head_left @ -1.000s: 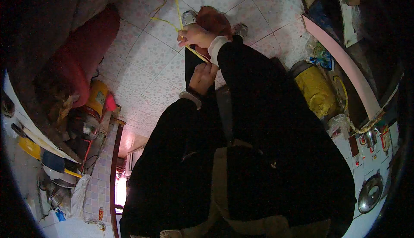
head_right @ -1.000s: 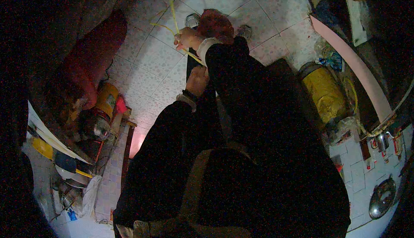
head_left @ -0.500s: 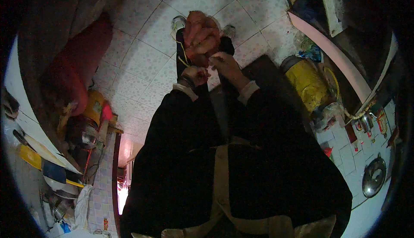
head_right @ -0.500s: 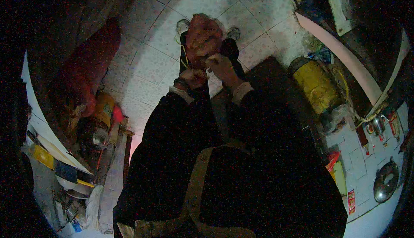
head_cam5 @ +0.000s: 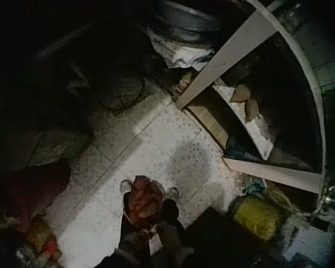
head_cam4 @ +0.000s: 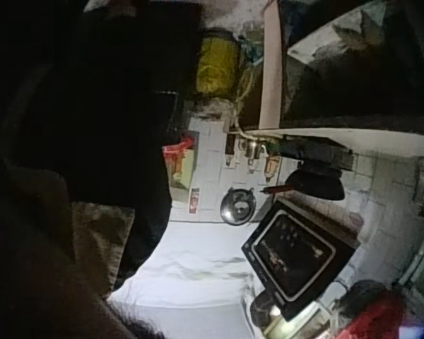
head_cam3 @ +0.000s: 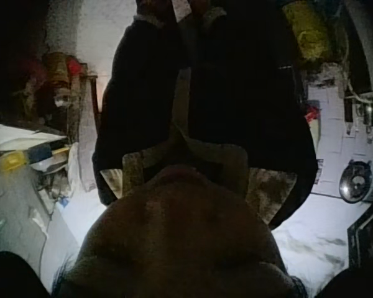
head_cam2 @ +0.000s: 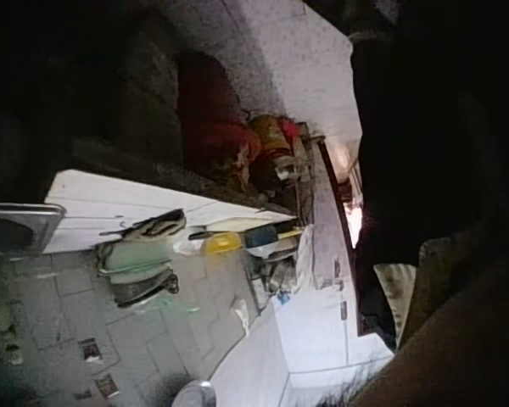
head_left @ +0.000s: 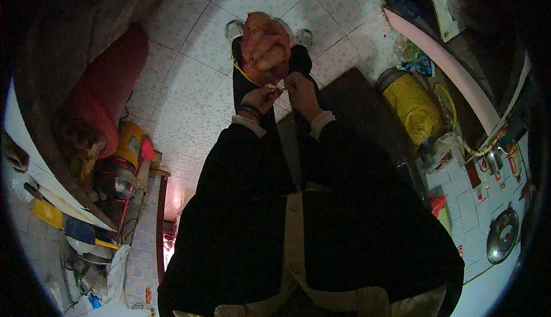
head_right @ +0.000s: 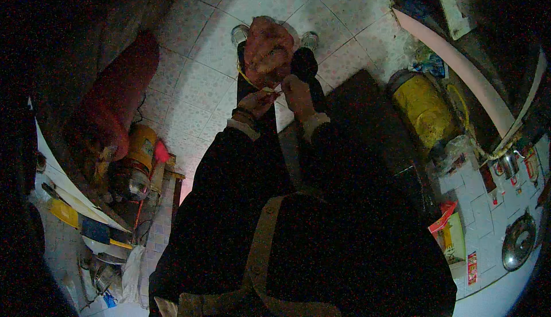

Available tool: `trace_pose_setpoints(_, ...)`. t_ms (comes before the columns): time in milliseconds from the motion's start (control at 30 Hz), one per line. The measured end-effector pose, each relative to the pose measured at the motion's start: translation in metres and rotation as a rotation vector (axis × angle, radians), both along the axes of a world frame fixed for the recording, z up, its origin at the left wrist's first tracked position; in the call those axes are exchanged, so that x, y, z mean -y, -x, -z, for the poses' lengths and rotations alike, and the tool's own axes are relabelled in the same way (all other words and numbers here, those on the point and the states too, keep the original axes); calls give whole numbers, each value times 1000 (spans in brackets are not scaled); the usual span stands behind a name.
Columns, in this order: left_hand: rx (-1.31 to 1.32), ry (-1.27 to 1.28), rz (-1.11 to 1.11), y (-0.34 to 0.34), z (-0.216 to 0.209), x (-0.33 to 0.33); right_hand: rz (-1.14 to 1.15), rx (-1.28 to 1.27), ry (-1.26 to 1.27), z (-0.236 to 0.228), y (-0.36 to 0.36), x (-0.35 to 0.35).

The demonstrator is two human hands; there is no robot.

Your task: The person washes hands at the sink, then uses chopsticks to transfer cooked food from a steamer basket into a yellow colander on the countertop.

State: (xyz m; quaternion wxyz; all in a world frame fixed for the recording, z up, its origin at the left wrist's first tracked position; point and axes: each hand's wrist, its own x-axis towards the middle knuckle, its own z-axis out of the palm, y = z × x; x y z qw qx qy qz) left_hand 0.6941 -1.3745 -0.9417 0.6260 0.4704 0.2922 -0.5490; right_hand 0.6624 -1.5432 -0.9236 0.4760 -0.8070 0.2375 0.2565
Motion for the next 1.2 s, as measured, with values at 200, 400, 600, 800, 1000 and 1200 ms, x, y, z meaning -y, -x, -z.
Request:
trace_pose_setpoints(200,-308,-120,-206,-1,-4,1,-89,-91,33,-15,-22,-6)
trace_pose_setpoints(400,646,-402,1020,-4,-9,2,-400,187,248,-45,-28,-39)
trace_pose_setpoints(600,548,-329,726,13,0,-5,-367,168,275,-29,-16,-38)
trace_pose_setpoints(800,564,-369,679,49,21,-2,-498,292,333,-21,-6,-32)
trace_pose_setpoints(1000,536,-331,747,46,30,4,-767,54,158,-23,-20,-25)
trace_pose_setpoints(1200,556,-240,955,12,20,4,-883,232,241,-10,-30,-18)
